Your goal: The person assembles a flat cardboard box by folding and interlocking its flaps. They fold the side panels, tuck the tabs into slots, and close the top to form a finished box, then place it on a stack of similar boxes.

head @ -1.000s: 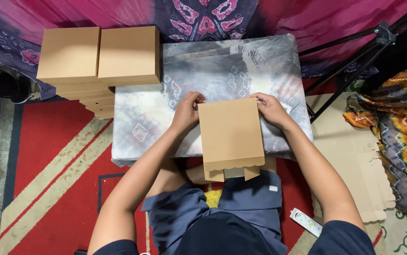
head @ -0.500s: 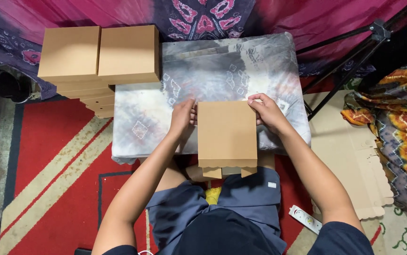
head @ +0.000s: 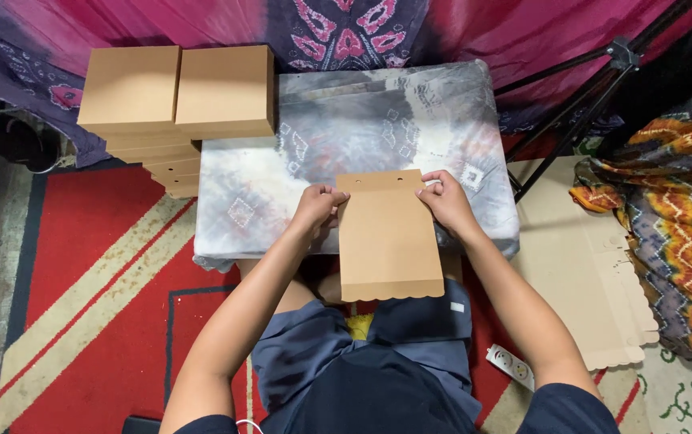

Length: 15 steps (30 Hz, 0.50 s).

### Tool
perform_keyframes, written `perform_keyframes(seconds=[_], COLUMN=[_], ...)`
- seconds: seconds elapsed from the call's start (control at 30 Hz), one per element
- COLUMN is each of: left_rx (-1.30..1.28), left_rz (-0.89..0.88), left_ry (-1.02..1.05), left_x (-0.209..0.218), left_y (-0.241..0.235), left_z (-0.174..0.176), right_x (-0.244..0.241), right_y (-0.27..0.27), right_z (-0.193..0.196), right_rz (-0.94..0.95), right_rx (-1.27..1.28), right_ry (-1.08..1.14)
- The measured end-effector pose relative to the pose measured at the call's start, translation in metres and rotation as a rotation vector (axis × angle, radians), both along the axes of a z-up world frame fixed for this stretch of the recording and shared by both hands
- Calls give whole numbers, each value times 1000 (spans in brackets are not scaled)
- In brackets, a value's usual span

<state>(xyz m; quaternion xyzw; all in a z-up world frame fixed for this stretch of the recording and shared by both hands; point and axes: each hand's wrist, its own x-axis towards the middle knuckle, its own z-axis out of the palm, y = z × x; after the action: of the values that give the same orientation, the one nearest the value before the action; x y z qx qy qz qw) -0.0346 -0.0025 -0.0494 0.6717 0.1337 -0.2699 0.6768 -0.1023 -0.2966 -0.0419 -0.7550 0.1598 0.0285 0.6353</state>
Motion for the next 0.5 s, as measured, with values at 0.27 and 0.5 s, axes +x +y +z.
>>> perform_keyframes(seconds=[0.27,0.5], left_rx=[215,19], left_rz=[21,248], left_ry=[-204,-28], left_x=[-25,15], left_y=[-3,-12], left_z=[41,-3], right_x=[-16,-5], right_y=[19,21], right_z=[31,39], right_rz=[-90,-112], right_rx=[-435,-29], right_ry=[-47,-13])
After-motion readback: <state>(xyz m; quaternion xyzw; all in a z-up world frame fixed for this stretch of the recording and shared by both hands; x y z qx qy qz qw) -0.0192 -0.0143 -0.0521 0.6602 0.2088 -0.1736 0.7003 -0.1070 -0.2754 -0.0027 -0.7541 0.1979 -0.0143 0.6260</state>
